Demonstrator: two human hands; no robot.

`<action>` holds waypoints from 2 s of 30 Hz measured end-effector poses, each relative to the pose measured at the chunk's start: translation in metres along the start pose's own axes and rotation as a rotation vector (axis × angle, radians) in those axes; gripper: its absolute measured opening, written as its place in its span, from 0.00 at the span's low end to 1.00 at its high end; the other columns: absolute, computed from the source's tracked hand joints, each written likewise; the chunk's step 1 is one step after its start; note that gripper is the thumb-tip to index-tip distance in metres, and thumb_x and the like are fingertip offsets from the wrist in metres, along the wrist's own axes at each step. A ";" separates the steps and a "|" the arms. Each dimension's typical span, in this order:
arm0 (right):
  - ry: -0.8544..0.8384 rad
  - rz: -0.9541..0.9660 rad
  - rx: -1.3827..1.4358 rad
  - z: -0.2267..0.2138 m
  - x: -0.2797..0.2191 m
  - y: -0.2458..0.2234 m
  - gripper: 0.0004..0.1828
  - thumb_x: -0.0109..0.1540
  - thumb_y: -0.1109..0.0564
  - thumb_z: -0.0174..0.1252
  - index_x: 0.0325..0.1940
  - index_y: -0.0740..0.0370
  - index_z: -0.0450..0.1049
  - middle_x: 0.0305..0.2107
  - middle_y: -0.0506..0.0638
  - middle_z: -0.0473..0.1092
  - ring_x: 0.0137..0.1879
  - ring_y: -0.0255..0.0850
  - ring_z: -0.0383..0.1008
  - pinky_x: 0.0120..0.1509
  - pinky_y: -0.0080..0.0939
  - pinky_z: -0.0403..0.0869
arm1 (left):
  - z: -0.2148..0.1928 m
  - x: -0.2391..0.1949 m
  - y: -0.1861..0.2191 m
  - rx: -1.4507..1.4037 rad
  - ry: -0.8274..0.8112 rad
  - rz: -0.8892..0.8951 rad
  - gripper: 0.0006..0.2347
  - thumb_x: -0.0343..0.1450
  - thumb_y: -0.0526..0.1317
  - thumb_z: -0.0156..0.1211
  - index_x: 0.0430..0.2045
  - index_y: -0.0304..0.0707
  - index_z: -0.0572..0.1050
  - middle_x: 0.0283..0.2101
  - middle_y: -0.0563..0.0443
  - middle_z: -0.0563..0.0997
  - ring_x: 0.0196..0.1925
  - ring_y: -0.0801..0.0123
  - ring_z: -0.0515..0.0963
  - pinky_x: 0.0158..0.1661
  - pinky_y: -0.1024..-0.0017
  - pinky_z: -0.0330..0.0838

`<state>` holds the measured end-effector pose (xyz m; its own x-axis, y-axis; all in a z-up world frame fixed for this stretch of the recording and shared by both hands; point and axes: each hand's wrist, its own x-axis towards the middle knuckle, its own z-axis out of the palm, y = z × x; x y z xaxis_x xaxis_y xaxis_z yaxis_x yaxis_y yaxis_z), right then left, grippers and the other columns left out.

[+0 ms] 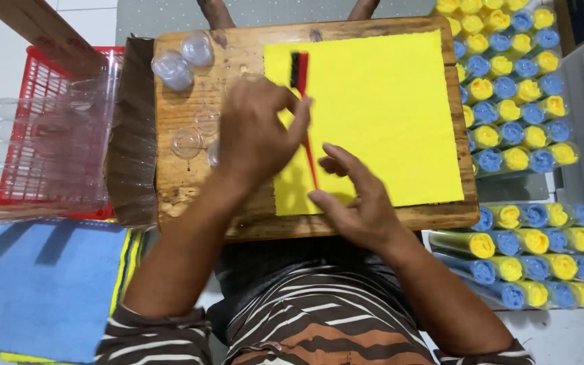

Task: Brushing a yellow microfiber cloth to clean it, then folding and rolling it to fit into a plastic storage tube.

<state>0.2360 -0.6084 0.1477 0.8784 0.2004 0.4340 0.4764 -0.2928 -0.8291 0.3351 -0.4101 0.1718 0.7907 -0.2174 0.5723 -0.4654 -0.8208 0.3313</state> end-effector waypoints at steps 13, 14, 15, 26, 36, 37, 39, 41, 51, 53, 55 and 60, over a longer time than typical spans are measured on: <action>-0.112 0.099 -0.492 -0.029 -0.058 0.008 0.25 0.64 0.58 0.59 0.66 0.43 0.75 0.27 0.50 0.73 0.34 0.51 0.79 0.38 0.49 0.78 | -0.004 -0.115 0.047 -0.048 0.000 0.039 0.11 0.72 0.51 0.59 0.33 0.49 0.82 0.37 0.52 0.80 0.45 0.55 0.80 0.41 0.61 0.70; -0.118 0.099 -0.489 -0.031 -0.062 0.005 0.25 0.64 0.58 0.59 0.66 0.43 0.75 0.27 0.50 0.73 0.34 0.51 0.79 0.38 0.49 0.78 | -0.010 -0.125 0.045 -0.046 -0.001 0.033 0.11 0.72 0.51 0.59 0.33 0.49 0.82 0.37 0.52 0.80 0.45 0.55 0.80 0.41 0.61 0.70; -0.142 0.080 -0.563 -0.035 -0.065 0.003 0.23 0.64 0.55 0.59 0.65 0.40 0.76 0.24 0.48 0.71 0.31 0.49 0.78 0.35 0.48 0.77 | -0.016 -0.135 0.042 -0.019 -0.081 0.067 0.12 0.72 0.52 0.59 0.37 0.48 0.82 0.41 0.49 0.81 0.49 0.50 0.79 0.42 0.59 0.70; -0.472 0.009 -0.635 0.002 -0.064 -0.016 0.24 0.67 0.58 0.47 0.68 0.45 0.70 0.21 0.54 0.72 0.22 0.55 0.76 0.24 0.52 0.75 | -0.011 -0.179 0.018 0.024 -0.204 0.153 0.18 0.70 0.57 0.59 0.47 0.51 0.79 0.50 0.49 0.78 0.60 0.50 0.75 0.51 0.56 0.66; -0.432 0.518 -0.697 -0.069 -0.094 -0.007 0.31 0.63 0.57 0.52 0.70 0.33 0.67 0.31 0.53 0.76 0.30 0.50 0.72 0.30 0.50 0.73 | 0.002 -0.187 0.017 0.073 -0.136 0.102 0.17 0.68 0.60 0.62 0.41 0.56 0.81 0.46 0.54 0.79 0.58 0.56 0.74 0.51 0.57 0.61; -0.454 0.773 -0.802 -0.081 -0.101 -0.002 0.32 0.66 0.54 0.50 0.73 0.23 0.63 0.23 0.45 0.74 0.18 0.36 0.65 0.19 0.36 0.69 | 0.003 -0.186 0.018 0.073 -0.124 0.102 0.17 0.67 0.60 0.63 0.41 0.55 0.81 0.46 0.54 0.79 0.58 0.56 0.74 0.51 0.57 0.61; -0.316 0.844 -0.735 -0.103 -0.108 -0.010 0.31 0.67 0.58 0.49 0.73 0.30 0.64 0.36 0.48 0.76 0.23 0.38 0.70 0.21 0.38 0.71 | -0.008 -0.180 0.023 0.065 -0.210 0.093 0.18 0.69 0.59 0.62 0.44 0.51 0.80 0.48 0.52 0.77 0.59 0.55 0.72 0.54 0.56 0.58; -0.178 0.906 -0.664 -0.125 -0.119 -0.009 0.29 0.68 0.61 0.49 0.72 0.37 0.66 0.49 0.52 0.78 0.28 0.39 0.76 0.24 0.39 0.74 | -0.013 -0.176 0.026 0.059 -0.292 0.082 0.20 0.71 0.58 0.62 0.47 0.46 0.79 0.49 0.50 0.76 0.60 0.55 0.69 0.57 0.54 0.55; 0.110 0.541 -0.605 -0.111 -0.118 0.010 0.19 0.71 0.63 0.49 0.65 0.59 0.76 0.35 0.60 0.76 0.33 0.49 0.71 0.35 0.48 0.71 | 0.004 -0.184 0.022 0.044 -0.226 0.067 0.25 0.67 0.64 0.61 0.50 0.50 0.76 0.52 0.48 0.69 0.61 0.54 0.66 0.57 0.55 0.58; 0.071 0.537 -0.444 -0.070 -0.099 0.006 0.17 0.69 0.56 0.48 0.57 0.50 0.80 0.33 0.57 0.77 0.42 0.57 0.79 0.49 0.55 0.75 | 0.008 -0.183 0.023 0.048 -0.123 0.085 0.25 0.64 0.65 0.63 0.47 0.51 0.78 0.54 0.48 0.73 0.63 0.53 0.68 0.56 0.56 0.61; -0.192 -0.061 -0.642 -0.028 -0.077 0.009 0.16 0.58 0.60 0.59 0.48 0.48 0.82 0.29 0.51 0.79 0.31 0.51 0.79 0.37 0.50 0.77 | 0.005 -0.176 0.026 0.077 -0.164 0.076 0.25 0.66 0.65 0.59 0.48 0.51 0.77 0.52 0.50 0.74 0.63 0.55 0.69 0.54 0.58 0.59; -0.323 -0.059 -0.675 0.003 -0.049 -0.014 0.21 0.64 0.56 0.52 0.61 0.45 0.77 0.17 0.51 0.71 0.22 0.50 0.76 0.26 0.49 0.75 | 0.006 -0.176 0.025 0.081 -0.151 0.069 0.24 0.66 0.65 0.60 0.47 0.53 0.77 0.49 0.52 0.74 0.61 0.54 0.70 0.52 0.56 0.59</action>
<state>0.1859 -0.6112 0.1372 0.8451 0.4676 0.2592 0.5340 -0.7622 -0.3659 0.1870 -0.3957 0.0750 0.8115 -0.3464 0.4705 -0.4918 -0.8398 0.2300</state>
